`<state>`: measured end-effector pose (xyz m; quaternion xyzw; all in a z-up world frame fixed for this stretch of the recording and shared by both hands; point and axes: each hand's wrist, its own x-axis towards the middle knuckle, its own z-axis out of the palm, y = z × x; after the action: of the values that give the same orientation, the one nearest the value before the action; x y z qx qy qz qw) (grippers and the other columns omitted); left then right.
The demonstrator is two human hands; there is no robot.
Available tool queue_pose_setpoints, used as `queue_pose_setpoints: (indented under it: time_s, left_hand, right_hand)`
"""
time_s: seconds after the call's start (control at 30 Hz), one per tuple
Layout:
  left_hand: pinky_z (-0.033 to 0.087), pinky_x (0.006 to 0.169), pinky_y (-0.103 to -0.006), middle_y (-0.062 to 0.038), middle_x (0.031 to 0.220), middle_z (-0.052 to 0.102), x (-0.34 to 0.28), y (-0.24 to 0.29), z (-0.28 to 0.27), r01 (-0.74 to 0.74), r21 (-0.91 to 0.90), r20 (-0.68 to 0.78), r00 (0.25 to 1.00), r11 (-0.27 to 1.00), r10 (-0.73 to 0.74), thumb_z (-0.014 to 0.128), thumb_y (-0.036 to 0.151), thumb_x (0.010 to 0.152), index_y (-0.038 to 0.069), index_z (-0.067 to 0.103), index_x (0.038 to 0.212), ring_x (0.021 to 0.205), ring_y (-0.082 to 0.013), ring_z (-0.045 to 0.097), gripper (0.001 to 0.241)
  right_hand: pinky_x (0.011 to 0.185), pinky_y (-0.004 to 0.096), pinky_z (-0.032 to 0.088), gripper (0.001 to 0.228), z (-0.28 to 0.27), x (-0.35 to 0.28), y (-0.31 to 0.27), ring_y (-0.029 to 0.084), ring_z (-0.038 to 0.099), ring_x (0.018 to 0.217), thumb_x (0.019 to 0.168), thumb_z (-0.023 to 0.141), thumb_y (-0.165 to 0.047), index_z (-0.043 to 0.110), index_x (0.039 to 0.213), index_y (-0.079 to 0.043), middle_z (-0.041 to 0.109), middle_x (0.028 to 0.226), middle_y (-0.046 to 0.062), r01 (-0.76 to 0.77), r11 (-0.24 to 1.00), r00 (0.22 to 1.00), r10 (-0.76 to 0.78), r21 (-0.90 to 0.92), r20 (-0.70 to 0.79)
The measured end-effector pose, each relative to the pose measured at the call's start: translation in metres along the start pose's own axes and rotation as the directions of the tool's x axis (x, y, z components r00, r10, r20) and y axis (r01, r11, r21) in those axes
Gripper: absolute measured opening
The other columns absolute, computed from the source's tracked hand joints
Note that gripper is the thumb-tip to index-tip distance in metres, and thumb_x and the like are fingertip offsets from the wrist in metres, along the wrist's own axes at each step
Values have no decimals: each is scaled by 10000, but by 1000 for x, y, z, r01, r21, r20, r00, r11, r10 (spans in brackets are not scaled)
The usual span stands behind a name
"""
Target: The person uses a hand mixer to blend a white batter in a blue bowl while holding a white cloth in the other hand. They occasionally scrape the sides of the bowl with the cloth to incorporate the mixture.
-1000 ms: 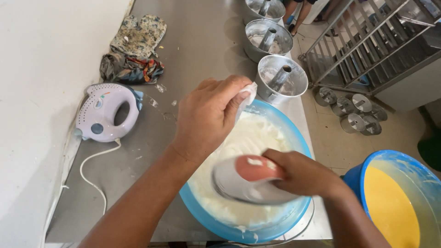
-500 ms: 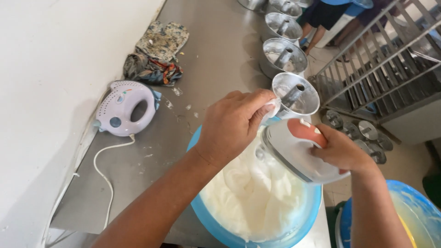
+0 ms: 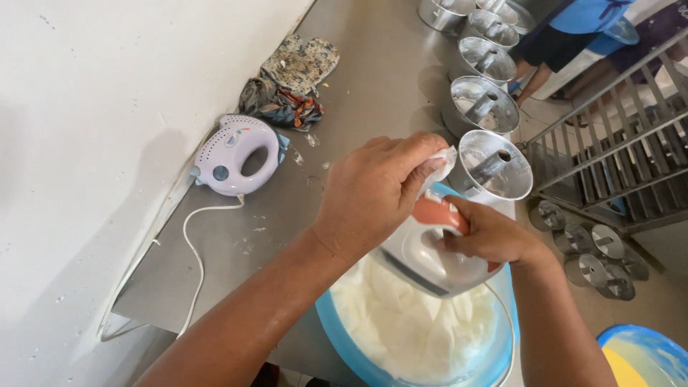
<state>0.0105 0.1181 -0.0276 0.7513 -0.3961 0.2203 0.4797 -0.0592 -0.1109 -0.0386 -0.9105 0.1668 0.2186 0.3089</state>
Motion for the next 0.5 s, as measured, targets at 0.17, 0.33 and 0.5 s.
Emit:
queue_pose_setpoints:
  time_s: [0.17, 0.33, 0.5]
  left_hand:
    - [442, 501, -419, -6, 793, 703, -5, 6, 11, -87, -22, -35, 996, 996, 87, 403, 373, 1080, 205, 640, 1108, 709, -273, 637, 291]
    - [498, 576, -429, 47, 942, 749, -4, 8, 33, -101, -109, -18, 995, 989, 100, 463, 341, 1071, 205, 659, 1128, 738, -270, 615, 245]
    - [448, 518, -440, 1, 700, 633, -5, 9, 58, -100, -87, 84, 991, 991, 107, 553, 294, 1034, 206, 634, 960, 742, -268, 600, 140]
  right_hand:
    - [693, 281, 528, 440, -1, -35, 42, 109, 703, 852, 812, 798, -266, 687, 1231, -191, 782, 1033, -32, 82, 989, 987, -63, -125, 147]
    - [814, 265, 545, 328, -17, -72, 82, 83, 761, 906, 805, 742, -318, 755, 1129, -273, 841, 1029, -84, -41, 969, 991, 71, -246, 114]
    - [820, 343, 498, 503, -12, -60, 100, 182, 733, 940, 781, 696, -315, 603, 1273, -280, 772, 1107, -3, -184, 926, 978, 138, -330, -159]
